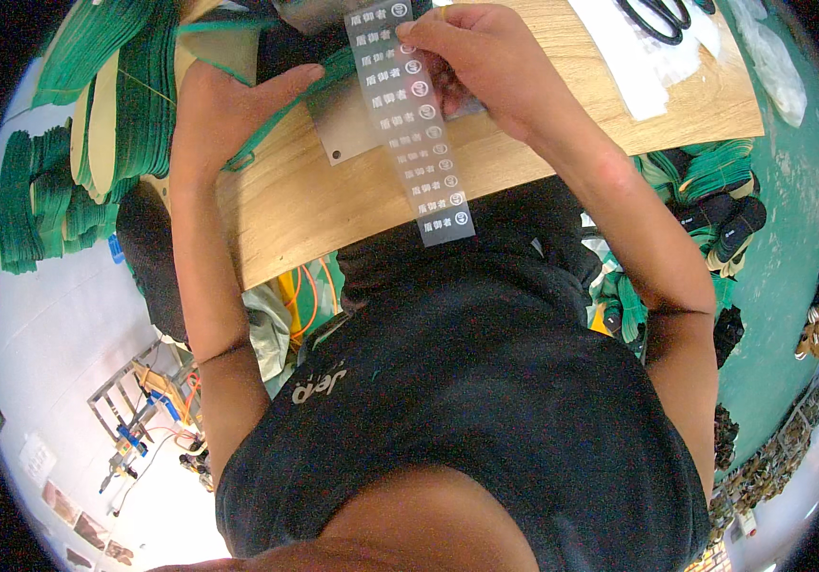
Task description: The person cuts a strip of stickers using shears and then peels the stickers one at a time to apply them onto shoe insoles from a stack on the workbench.
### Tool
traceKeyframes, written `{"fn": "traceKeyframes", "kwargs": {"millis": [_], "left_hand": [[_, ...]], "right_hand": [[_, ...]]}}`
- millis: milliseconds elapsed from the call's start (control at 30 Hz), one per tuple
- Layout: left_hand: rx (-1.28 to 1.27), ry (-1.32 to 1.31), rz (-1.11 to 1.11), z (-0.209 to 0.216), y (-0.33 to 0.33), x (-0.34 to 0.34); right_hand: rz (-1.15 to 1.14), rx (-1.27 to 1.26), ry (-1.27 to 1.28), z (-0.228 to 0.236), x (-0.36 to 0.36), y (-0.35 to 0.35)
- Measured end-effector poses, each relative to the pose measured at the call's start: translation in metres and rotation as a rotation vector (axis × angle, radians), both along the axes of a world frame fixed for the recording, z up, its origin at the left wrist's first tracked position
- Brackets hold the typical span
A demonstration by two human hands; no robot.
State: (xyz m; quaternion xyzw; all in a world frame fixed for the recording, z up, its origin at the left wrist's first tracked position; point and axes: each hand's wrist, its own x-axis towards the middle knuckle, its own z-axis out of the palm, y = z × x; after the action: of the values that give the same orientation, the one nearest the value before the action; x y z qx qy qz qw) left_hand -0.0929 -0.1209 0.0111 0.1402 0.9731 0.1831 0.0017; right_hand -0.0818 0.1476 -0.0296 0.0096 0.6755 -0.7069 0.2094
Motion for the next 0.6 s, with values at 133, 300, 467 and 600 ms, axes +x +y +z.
{"fn": "traceKeyframes", "kwargs": {"millis": [133,300,467,600], "left_hand": [[0.475,0.102,0.009,0.013,0.017,0.012],[0.501,0.098,0.016,0.01,0.012,0.009],[0.444,0.27,0.095,-0.03,-0.035,-0.009],[0.653,0.271,0.246,-0.033,-0.047,-0.017]], "right_hand": [[-0.129,-0.133,0.082,0.008,0.014,0.01],[-0.453,-0.317,0.075,0.007,0.013,0.029],[-0.147,-0.135,-0.031,-0.003,-0.005,0.019],[0.055,0.063,0.016,-0.001,-0.007,0.007]]}}
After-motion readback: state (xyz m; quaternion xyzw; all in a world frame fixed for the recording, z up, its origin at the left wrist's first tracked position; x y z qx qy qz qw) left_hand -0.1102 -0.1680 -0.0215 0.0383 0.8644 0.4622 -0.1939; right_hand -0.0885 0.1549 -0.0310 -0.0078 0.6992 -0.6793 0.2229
